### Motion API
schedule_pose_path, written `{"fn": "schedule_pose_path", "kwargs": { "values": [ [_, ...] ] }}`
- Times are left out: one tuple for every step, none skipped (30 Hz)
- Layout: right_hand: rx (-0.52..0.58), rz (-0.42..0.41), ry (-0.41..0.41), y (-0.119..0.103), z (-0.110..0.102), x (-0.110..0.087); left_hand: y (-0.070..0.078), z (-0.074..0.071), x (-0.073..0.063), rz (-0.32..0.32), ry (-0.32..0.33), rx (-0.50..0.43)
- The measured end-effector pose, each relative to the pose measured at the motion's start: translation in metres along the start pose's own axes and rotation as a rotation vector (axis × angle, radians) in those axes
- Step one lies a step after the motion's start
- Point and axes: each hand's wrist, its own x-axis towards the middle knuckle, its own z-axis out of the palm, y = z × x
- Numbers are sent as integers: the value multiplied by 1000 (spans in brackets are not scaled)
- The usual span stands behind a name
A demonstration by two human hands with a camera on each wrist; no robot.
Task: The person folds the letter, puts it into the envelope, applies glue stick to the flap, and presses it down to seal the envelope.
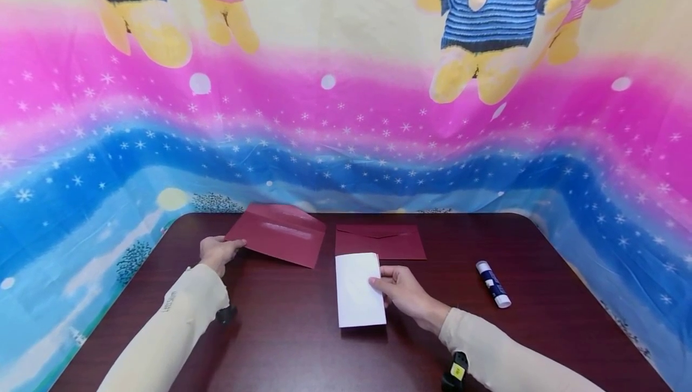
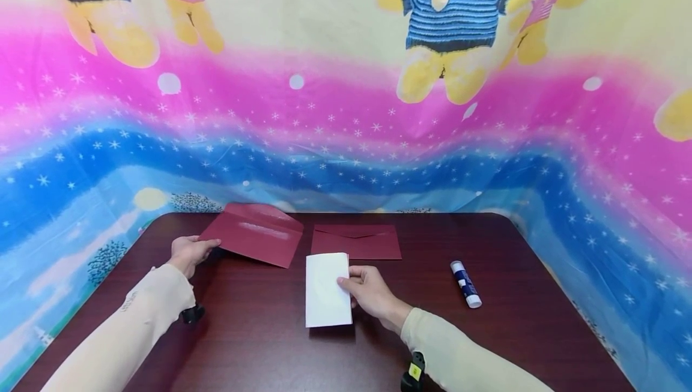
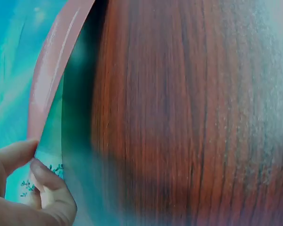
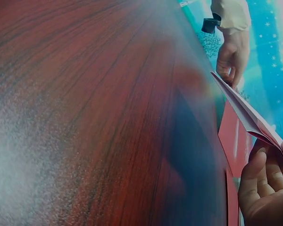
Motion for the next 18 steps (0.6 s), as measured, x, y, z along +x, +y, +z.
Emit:
{"fn": "schedule_pose_path", "kwargs": {
  "values": [
    [0, -1, 0, 0, 0, 0, 0, -1, 1, 1, -11, -25],
    [0, -3, -1, 1, 0, 0, 0, -2, 1, 6, -18, -49],
    [0, -3, 0, 1, 0, -1, 0, -3, 2, 8, -28, -81],
    [-1, -4, 0, 0, 0, -1, 0, -3, 3, 8, -35, -116],
    [-2, -4, 1, 0, 0, -1, 1, -4, 3, 7, -43, -156],
    [-3, -7, 0, 0, -1, -2, 2, -5, 3, 5, -55, -198],
    [-6, -6, 2, 0, -1, -2, 3, -6, 2, -2, -62, -232],
    [-7, -5, 2, 0, -2, -3, 4, -7, 1, -13, -69, -261],
    [-8, -4, 2, 0, -2, -3, 5, -8, -1, -24, -74, -290],
    [-8, -3, 2, 0, -2, -3, 6, -10, -2, -35, -74, -311],
    [-7, -3, 2, 0, -3, -4, 7, -11, -4, -41, -75, -324],
    [-6, -2, 1, 0, -3, -4, 7, -13, -5, -44, -73, -333],
    [-4, 1, 2, 0, -3, -4, 8, -14, -6, -47, -66, -335],
    [-3, 2, 1, 0, -3, -4, 8, -15, -7, -46, -59, -335],
    [-2, 1, 0, 0, -3, -4, 8, -16, -8, -44, -52, -334],
    [0, 2, 0, 1, -4, -4, 8, -17, -8, -41, -44, -331],
    [-1, 2, 0, 1, -4, -4, 8, -17, -8, -39, -42, -325],
    [-2, -1, 2, 1, -5, -4, 7, -18, -8, -35, -40, -319]
  ]
}}
